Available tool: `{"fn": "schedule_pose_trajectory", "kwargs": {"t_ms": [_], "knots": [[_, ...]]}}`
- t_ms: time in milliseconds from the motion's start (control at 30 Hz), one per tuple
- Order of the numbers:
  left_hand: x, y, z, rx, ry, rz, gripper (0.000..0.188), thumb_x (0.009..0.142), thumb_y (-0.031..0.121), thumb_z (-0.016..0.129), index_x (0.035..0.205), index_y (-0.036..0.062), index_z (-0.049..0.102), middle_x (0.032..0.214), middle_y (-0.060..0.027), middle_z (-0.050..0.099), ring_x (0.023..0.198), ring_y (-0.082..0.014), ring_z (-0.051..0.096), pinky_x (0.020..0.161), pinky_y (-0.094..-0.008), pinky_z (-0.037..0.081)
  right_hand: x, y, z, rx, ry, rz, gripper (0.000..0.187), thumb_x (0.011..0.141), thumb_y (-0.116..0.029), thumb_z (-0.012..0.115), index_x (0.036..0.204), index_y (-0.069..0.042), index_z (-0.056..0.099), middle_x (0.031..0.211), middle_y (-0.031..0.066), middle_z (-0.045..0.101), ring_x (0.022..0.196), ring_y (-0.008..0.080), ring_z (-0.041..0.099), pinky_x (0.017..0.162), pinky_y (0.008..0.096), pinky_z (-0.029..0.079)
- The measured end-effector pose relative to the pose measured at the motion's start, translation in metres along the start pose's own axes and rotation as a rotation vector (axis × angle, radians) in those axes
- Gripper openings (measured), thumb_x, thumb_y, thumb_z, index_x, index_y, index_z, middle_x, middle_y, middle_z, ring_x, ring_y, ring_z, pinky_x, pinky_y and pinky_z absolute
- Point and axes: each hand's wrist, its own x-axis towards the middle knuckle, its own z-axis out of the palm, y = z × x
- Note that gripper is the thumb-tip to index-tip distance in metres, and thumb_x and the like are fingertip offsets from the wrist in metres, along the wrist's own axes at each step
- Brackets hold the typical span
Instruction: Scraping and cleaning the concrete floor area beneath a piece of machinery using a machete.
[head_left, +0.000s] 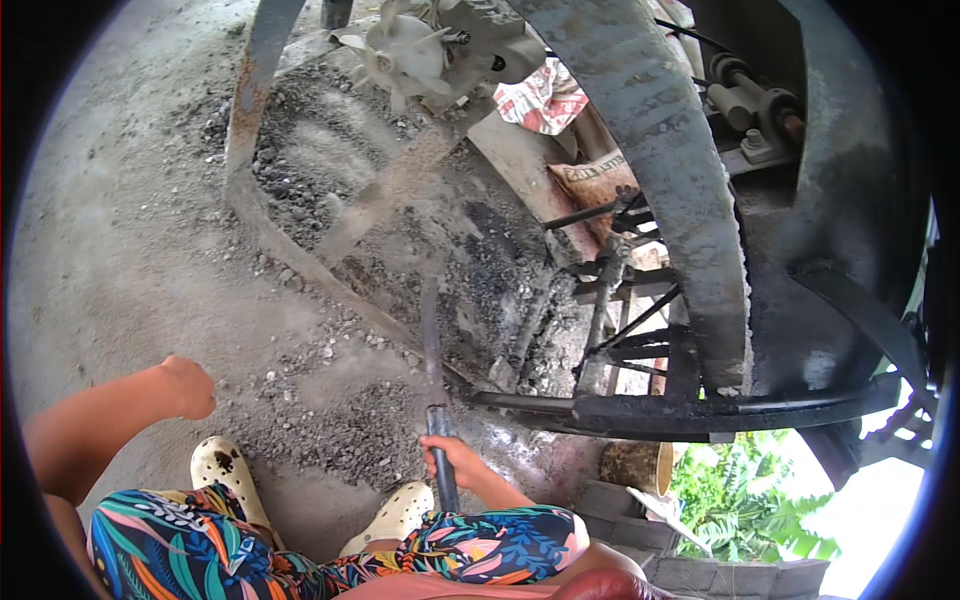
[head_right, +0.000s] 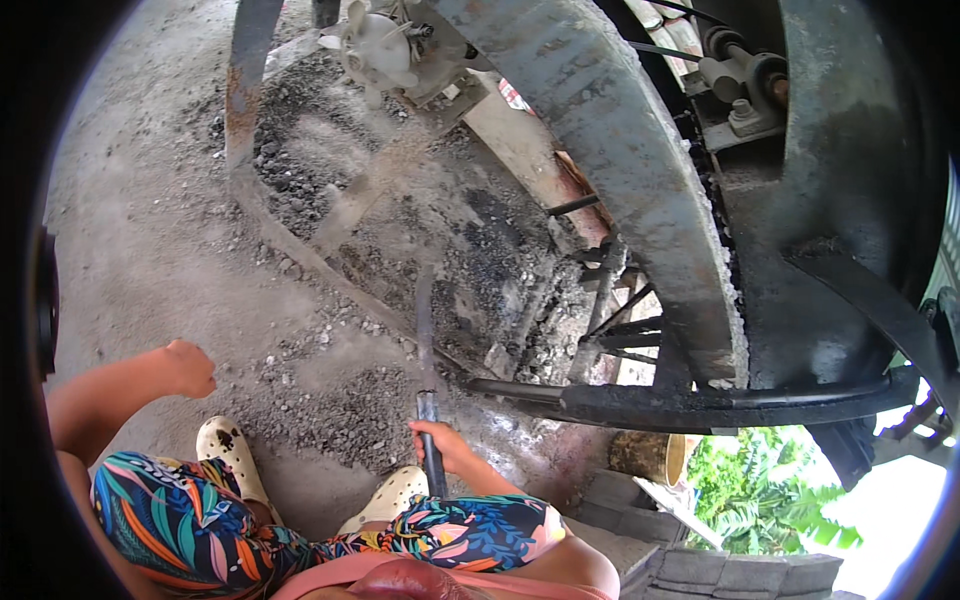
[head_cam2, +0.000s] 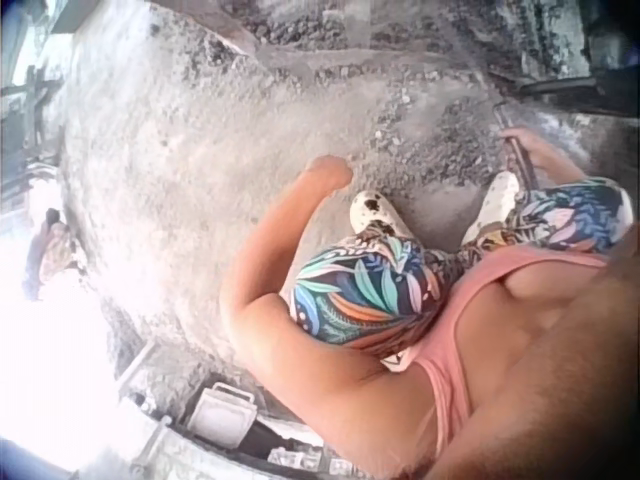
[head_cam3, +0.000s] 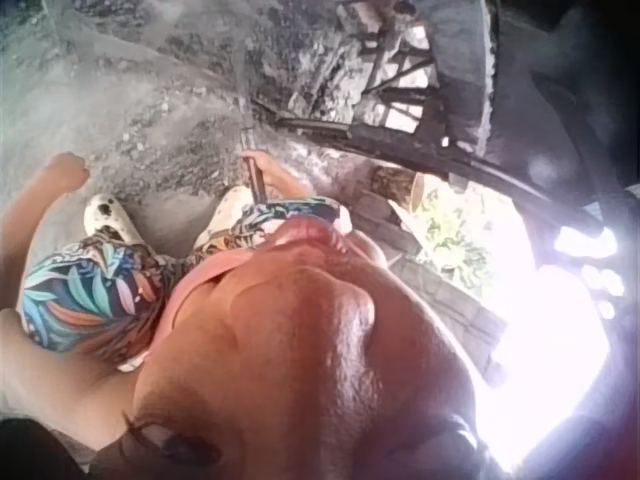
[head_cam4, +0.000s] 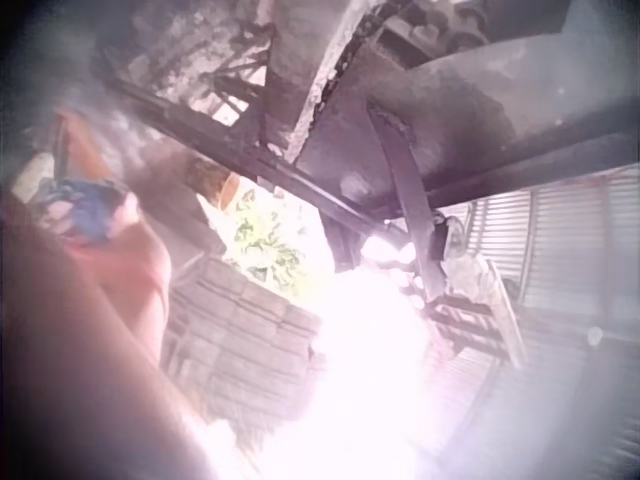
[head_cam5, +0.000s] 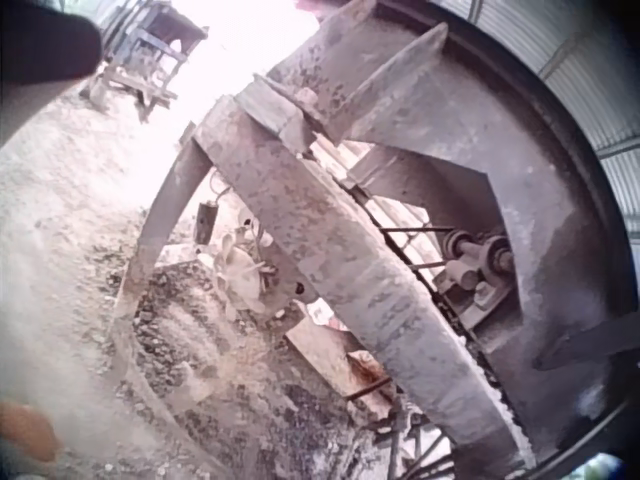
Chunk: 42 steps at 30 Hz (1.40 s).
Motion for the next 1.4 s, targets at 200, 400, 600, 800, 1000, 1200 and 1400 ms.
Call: {"fn": "schedule_pose_trajectory", "kwargs": {"t_ms": [200,400,600,800,1000,1200,1400], "knots": [[-0.004,0.002,-0.006,0.029,-0.013,-0.034,0.041,0.088,0.033,0.042,0.098,0.0035,0.069,0.103,-0.0140,0.067,0.100,-0.0306,0.062,0.086,-0.0416,0.049,0.009,0.008,-0.002,0.033,-0.008,-0.008,0.018,0.085,-0.023,0.063,0.078,-0.009,0.054,0.058,0.0014,0.053,0.047,0.0131,0.050,0.045,0.0289,0.044],[0.002,0.000,-0.005,0.052,0.008,-0.024,0.042,0.090,0.035,0.042,0.097,0.0033,0.069,0.102,-0.0134,0.068,0.099,-0.0291,0.063,0.087,-0.0399,0.049,0.008,0.006,0.000,0.032,-0.011,-0.026,0.018,0.085,-0.022,0.063,0.078,-0.008,0.054,0.057,0.0023,0.053,0.046,0.0136,0.050,0.042,0.0295,0.043],[0.000,0.000,-0.004,0.065,0.021,-0.017,0.042,0.090,0.035,0.043,0.097,0.0037,0.069,0.102,-0.0134,0.068,0.099,-0.0291,0.063,0.086,-0.0397,0.049,0.004,0.003,0.004,0.008,-0.001,-0.018,0.023,0.086,-0.023,0.061,0.072,-0.008,0.052,0.057,0.0035,0.051,0.047,0.0158,0.049,0.047,0.0302,0.043],[0.002,-0.005,0.000,0.088,0.000,-0.023,0.040,0.090,0.034,0.044,0.099,0.0041,0.069,0.100,-0.0146,0.068,0.098,-0.0299,0.063,0.086,-0.0402,0.049,0.004,0.002,0.009,0.037,-0.001,0.018,0.022,0.085,-0.023,0.063,0.072,-0.008,0.051,0.057,0.0033,0.051,0.047,0.0157,0.049,0.046,0.0300,0.043],[0.002,-0.005,0.000,0.089,0.048,-0.001,0.038,0.089,0.032,0.044,0.099,0.0038,0.067,0.100,-0.0154,0.068,0.099,-0.0309,0.063,0.086,-0.0411,0.049,0.005,-0.002,0.011,0.040,0.005,-0.008,0.022,0.084,-0.023,0.065,0.074,-0.008,0.052,0.057,0.0034,0.053,0.046,0.0163,0.052,0.043,0.0312,0.041],[0.003,-0.001,0.002,0.109,0.029,0.010,0.038,0.087,0.030,0.043,0.097,0.0024,0.068,0.099,-0.0175,0.067,0.098,-0.0333,0.063,0.087,-0.0424,0.049,0.003,0.000,0.008,0.050,0.006,-0.023,0.023,0.082,-0.024,0.065,0.072,-0.008,0.053,0.055,0.0040,0.052,0.044,0.0164,0.051,0.041,0.0312,0.041],[-0.016,0.014,-0.006,0.104,0.000,-0.002,0.036,0.087,0.029,0.045,0.098,0.0015,0.067,0.097,-0.0189,0.067,0.096,-0.0335,0.064,0.085,-0.0431,0.049,0.017,0.007,0.006,0.026,-0.078,-0.044,0.023,0.085,-0.023,0.064,0.073,-0.008,0.053,0.057,0.0037,0.053,0.045,0.0160,0.052,0.042,0.0308,0.042]]}}
